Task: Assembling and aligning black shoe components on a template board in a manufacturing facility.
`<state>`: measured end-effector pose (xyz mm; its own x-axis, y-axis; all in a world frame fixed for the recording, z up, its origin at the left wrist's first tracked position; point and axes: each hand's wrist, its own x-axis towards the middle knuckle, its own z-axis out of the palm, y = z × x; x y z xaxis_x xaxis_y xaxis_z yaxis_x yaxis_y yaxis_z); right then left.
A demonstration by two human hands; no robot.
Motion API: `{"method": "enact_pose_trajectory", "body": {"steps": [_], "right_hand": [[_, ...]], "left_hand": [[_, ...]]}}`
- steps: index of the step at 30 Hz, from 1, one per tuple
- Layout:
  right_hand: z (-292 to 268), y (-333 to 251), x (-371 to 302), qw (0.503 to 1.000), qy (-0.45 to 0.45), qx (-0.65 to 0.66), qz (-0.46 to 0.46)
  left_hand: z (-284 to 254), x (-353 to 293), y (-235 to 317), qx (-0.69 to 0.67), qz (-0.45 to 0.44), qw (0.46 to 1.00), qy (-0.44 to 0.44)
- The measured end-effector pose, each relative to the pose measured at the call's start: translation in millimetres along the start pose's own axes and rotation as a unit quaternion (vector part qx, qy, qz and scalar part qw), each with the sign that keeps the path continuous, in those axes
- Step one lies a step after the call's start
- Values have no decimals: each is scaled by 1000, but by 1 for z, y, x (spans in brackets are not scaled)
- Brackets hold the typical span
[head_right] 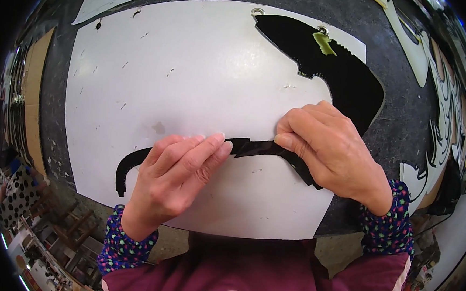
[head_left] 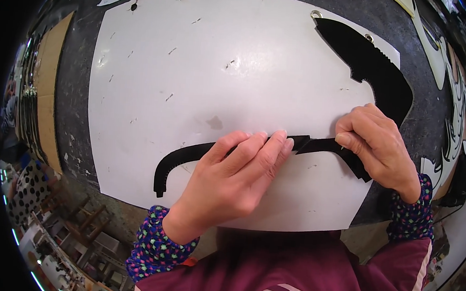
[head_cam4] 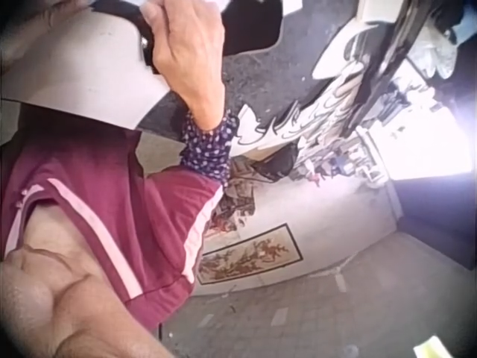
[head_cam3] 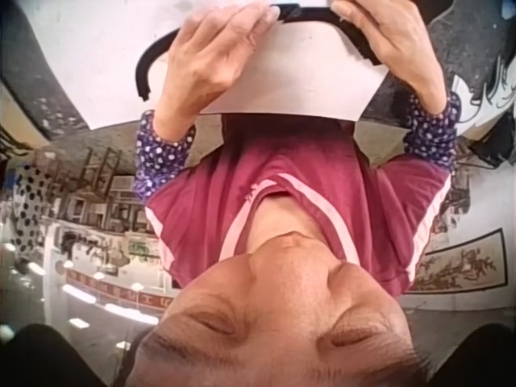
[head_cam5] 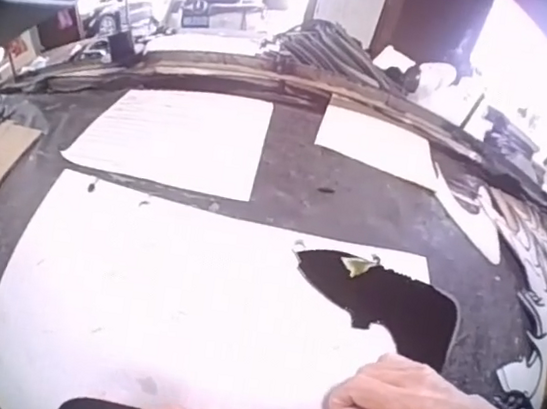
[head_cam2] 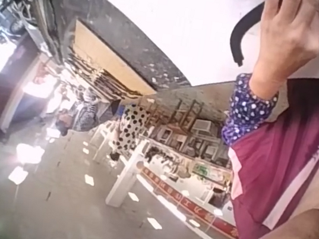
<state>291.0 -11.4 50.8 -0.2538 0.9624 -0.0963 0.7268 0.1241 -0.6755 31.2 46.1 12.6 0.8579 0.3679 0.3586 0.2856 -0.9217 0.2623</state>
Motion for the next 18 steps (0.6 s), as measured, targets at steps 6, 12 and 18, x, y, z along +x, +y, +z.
{"method": "enact_pose_trajectory", "body": {"steps": [6,12,18], "right_hand": [[-1,1,1,1000,-5,-9,-2],[1,4,1,1000,3,0,-6],[0,2,2,1000,-4,-1,0]], "left_hand": [[1,-1,-2,5,13,1000,7],[-1,1,2,-5,-15,1000,-4],[-3,2,3,-11,-25,1000,-9]]}}
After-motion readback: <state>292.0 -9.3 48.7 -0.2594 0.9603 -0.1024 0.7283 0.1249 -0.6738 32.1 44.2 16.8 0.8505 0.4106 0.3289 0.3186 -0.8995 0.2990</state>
